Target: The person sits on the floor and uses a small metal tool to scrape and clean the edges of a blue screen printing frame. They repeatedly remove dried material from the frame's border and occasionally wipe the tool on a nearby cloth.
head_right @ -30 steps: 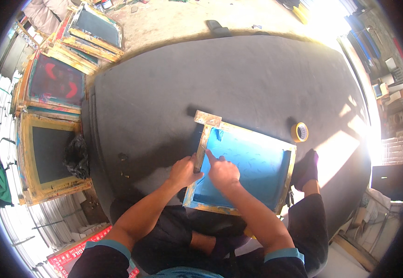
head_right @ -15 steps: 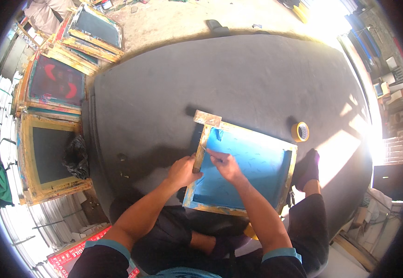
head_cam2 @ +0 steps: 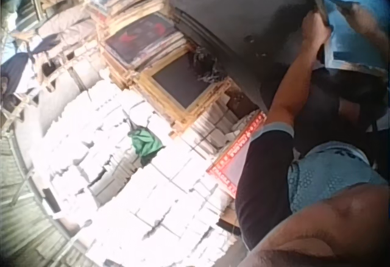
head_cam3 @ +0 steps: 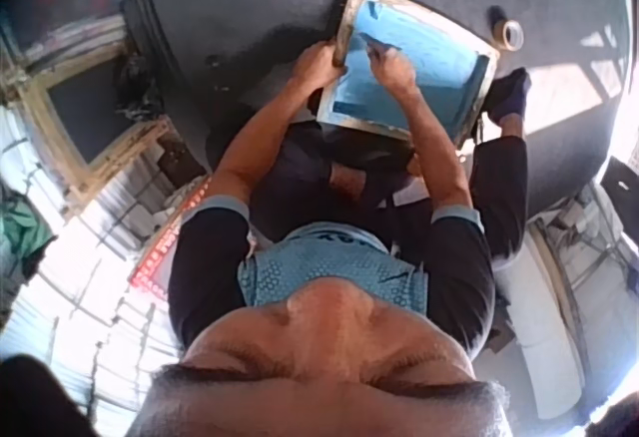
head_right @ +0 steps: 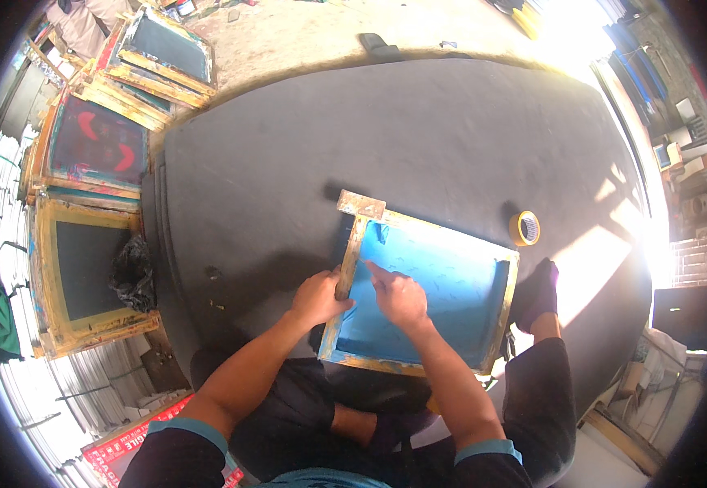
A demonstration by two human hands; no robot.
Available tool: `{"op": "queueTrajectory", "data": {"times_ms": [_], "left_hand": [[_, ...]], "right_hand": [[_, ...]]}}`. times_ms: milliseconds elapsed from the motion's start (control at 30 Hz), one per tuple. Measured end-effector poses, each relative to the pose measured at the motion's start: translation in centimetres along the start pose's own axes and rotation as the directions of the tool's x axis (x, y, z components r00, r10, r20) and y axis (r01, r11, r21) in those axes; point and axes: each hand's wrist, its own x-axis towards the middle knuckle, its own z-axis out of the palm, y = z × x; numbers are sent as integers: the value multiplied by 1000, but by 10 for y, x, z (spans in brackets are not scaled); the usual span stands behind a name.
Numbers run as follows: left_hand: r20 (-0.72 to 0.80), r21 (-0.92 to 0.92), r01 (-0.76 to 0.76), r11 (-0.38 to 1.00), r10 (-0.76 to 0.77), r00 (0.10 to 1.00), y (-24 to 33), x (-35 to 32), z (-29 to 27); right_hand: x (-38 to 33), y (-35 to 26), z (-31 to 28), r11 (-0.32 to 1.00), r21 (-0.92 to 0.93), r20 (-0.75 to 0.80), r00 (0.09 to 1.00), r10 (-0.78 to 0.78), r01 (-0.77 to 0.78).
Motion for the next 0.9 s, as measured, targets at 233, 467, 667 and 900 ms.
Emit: {"op": "queueTrajectory", "data": {"times_ms": [233,467,667,900], "left_hand": [[2,-12,-21,1000,21,1000,-4,1,3],[24,-15,-5,1000,6,1000,0,1,-1],[-3,-12,-17,1000,17,1000,-3,0,3],[13,13,-4,1000,4,1000,9,1,-4]], "right_hand": [[-2,-19,-11,976,-219,32,999,14,-7],[-2,-19,-14,965,-261,81,997,20,2],[-2,-26,-12,897,-440,119,993,20,35],[3,-5,4,996,-33,124,988,90,-86]]}}
